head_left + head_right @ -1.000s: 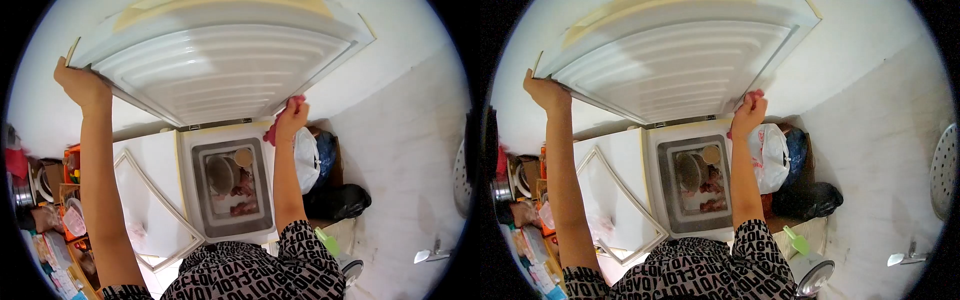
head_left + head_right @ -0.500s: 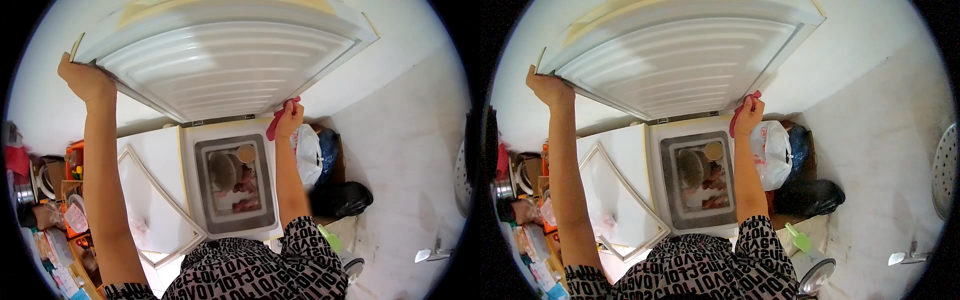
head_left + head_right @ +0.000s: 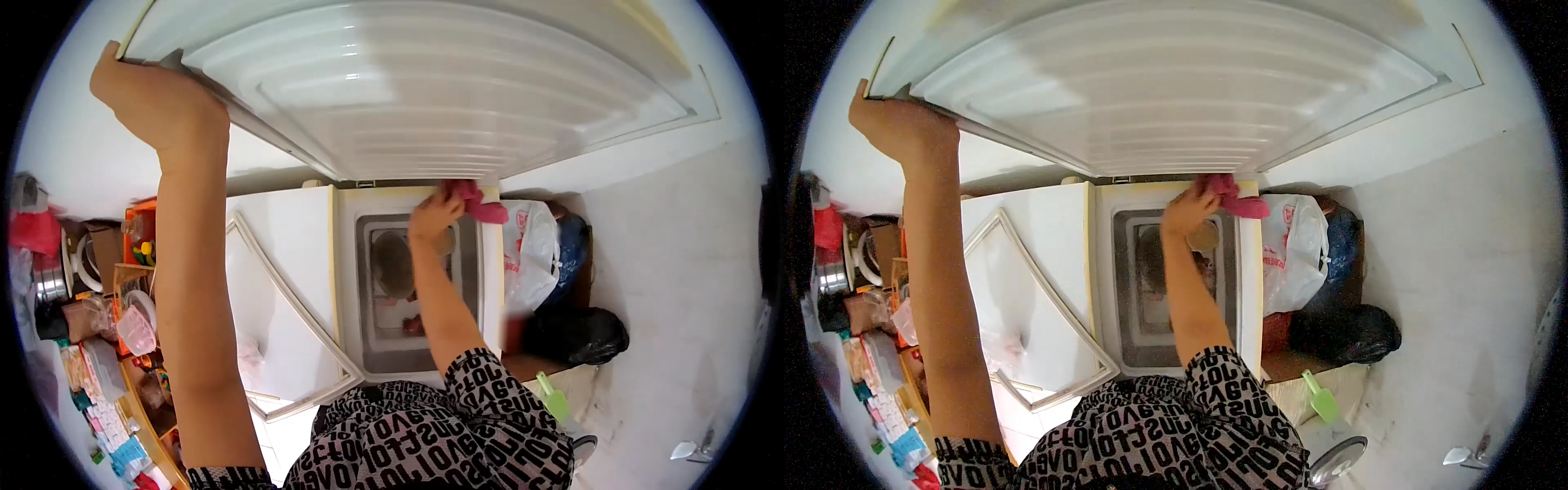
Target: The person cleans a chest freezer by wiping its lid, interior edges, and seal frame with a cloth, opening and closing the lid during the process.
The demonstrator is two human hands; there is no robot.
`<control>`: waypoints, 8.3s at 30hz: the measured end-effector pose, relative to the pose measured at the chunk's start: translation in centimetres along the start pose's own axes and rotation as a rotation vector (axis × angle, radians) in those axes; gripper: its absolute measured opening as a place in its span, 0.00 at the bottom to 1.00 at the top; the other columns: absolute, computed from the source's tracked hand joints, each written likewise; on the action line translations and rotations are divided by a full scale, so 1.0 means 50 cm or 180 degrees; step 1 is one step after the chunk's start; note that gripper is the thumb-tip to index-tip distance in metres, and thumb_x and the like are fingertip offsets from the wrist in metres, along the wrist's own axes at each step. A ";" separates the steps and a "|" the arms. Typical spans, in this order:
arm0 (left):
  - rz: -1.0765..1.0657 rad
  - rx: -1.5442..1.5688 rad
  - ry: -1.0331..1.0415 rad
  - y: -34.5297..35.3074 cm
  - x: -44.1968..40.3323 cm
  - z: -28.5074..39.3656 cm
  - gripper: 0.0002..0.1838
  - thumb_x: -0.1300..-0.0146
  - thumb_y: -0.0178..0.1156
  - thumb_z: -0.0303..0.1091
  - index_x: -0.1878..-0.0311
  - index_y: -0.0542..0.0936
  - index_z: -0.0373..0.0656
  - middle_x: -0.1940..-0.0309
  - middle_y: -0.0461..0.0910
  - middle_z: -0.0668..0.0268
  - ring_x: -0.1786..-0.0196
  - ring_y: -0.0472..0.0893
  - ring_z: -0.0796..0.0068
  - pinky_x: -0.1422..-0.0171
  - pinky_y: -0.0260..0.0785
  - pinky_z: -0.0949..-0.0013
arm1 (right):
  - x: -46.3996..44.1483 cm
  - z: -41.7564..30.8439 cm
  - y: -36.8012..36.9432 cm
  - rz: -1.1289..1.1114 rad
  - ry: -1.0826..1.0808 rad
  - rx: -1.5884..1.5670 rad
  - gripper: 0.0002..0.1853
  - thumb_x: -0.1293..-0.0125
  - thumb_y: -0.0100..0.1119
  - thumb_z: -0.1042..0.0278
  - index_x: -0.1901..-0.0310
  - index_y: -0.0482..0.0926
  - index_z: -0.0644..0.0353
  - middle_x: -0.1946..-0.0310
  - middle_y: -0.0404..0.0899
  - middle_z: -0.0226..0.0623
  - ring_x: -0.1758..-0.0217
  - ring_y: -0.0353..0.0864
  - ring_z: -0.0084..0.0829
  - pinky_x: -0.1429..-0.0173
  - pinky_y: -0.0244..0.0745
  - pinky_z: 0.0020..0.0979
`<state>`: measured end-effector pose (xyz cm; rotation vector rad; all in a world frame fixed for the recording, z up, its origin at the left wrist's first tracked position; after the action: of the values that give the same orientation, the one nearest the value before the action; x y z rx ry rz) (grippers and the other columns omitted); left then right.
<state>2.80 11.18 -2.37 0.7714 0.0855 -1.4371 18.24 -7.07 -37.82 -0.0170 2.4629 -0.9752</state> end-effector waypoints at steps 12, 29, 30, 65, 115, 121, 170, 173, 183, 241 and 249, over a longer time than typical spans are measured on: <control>-0.0164 0.0324 0.0215 0.013 0.033 0.016 0.15 0.33 0.42 0.40 0.53 0.68 0.38 0.61 0.68 0.66 0.61 0.69 0.73 0.51 0.66 0.71 | 0.037 0.076 0.097 -0.0645 -0.0986 0.0339 0.20 0.48 0.60 0.71 0.51 0.73 0.58 0.46 0.68 0.48 0.42 0.64 0.51 0.43 0.63 0.46; 0.0478 -0.0436 -0.0096 -0.086 -0.035 -0.089 0.16 0.35 0.43 0.49 0.65 0.64 0.44 0.71 0.63 0.71 0.69 0.62 0.77 0.65 0.61 0.75 | 0.191 -0.182 0.228 -0.1372 0.0575 -0.0748 0.14 0.46 0.61 0.70 0.57 0.75 0.62 0.59 0.74 0.49 0.58 0.76 0.57 0.56 0.72 0.49; 0.0368 -0.0201 -0.0193 -0.090 -0.044 -0.102 0.18 0.35 0.43 0.50 0.62 0.65 0.43 0.69 0.63 0.70 0.67 0.63 0.77 0.63 0.61 0.76 | 0.195 -0.195 0.247 -0.1369 0.0557 -0.0746 0.14 0.46 0.61 0.70 0.57 0.75 0.62 0.59 0.74 0.49 0.58 0.76 0.57 0.56 0.72 0.49; 0.0440 -0.0249 0.0012 -0.090 -0.075 -0.114 0.16 0.31 0.39 0.44 0.68 0.65 0.41 0.70 0.63 0.69 0.64 0.63 0.77 0.54 0.63 0.74 | 0.069 0.029 0.297 -0.1506 0.5080 -0.4112 0.11 0.35 0.47 0.74 0.58 0.73 0.40 0.63 0.75 0.19 0.75 0.61 0.19 0.80 0.50 0.21; -0.0610 -0.2194 0.1883 -0.077 -0.053 -0.114 0.31 0.55 0.51 0.13 0.42 0.64 0.27 0.49 0.69 0.42 0.45 0.69 0.44 0.37 0.60 0.55 | 0.176 -0.284 0.280 -0.1886 0.7086 -0.4278 0.11 0.34 0.43 0.69 0.74 0.71 0.49 0.85 0.64 0.22 0.91 0.53 0.18 0.91 0.52 0.15; -0.0415 -0.2424 0.2255 -0.076 -0.040 -0.106 0.29 0.55 0.51 0.12 0.43 0.67 0.30 0.52 0.71 0.44 0.48 0.71 0.46 0.41 0.63 0.56 | 0.115 -0.356 0.183 -0.2762 0.6959 -0.4877 0.09 0.32 0.40 0.72 0.70 0.69 0.58 0.86 0.60 0.26 0.91 0.51 0.17 0.91 0.52 0.14; -0.2199 -0.0215 -0.1176 -0.023 -0.102 -0.012 0.13 0.35 0.39 0.33 0.57 0.74 0.42 0.65 0.72 0.67 0.64 0.69 0.77 0.57 0.64 0.72 | -0.144 -0.694 -0.356 0.0477 -0.3398 -0.1374 0.17 0.56 0.63 0.66 0.60 0.79 0.42 0.47 0.73 0.26 0.35 0.67 0.35 0.34 0.38 0.66; -0.2101 -0.0593 -0.0834 -0.028 -0.109 -0.019 0.12 0.33 0.39 0.34 0.60 0.72 0.41 0.66 0.73 0.66 0.64 0.69 0.76 0.56 0.64 0.72 | -0.165 -0.678 -0.349 0.1045 -0.3757 -0.1375 0.17 0.60 0.65 0.61 0.62 0.80 0.41 0.54 0.75 0.25 0.41 0.70 0.33 0.34 0.41 0.64; -0.1851 -0.1425 -0.0190 -0.032 -0.097 0.002 0.13 0.34 0.37 0.35 0.62 0.72 0.43 0.70 0.73 0.64 0.68 0.70 0.73 0.58 0.64 0.69 | -0.374 -0.511 -0.502 0.0737 -0.2940 -0.0500 0.08 0.52 0.57 0.61 0.72 0.82 0.51 0.63 0.79 0.33 0.47 0.69 0.38 0.36 0.45 0.60; -0.1391 -0.1317 0.0050 -0.054 -0.104 -0.030 0.09 0.38 0.40 0.31 0.69 0.70 0.42 0.77 0.65 0.71 0.72 0.61 0.81 0.67 0.57 0.75 | -0.312 -0.181 -0.230 0.2071 -0.0389 -0.1975 0.21 0.29 0.41 0.63 0.41 0.65 0.71 0.46 0.67 0.53 0.42 0.65 0.50 0.37 0.60 0.42; -0.1411 -0.1051 0.0198 -0.065 -0.139 -0.098 0.08 0.40 0.41 0.29 0.71 0.69 0.42 0.75 0.63 0.72 0.69 0.59 0.81 0.63 0.54 0.77 | -0.308 -0.130 -0.132 0.1739 0.0393 -0.1970 0.20 0.28 0.39 0.66 0.40 0.64 0.70 0.46 0.66 0.52 0.41 0.64 0.48 0.37 0.59 0.40</control>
<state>0.55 19.84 -4.07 0.5409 0.5569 -1.7575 27.82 -4.99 -22.77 0.4914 2.5652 0.0243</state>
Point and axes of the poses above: each hand's wrist, its own x-axis away from the middle knuckle, its own y-axis out of the palm, z = x × y, the point moved 4 cm from there along -x, towards the middle knuckle
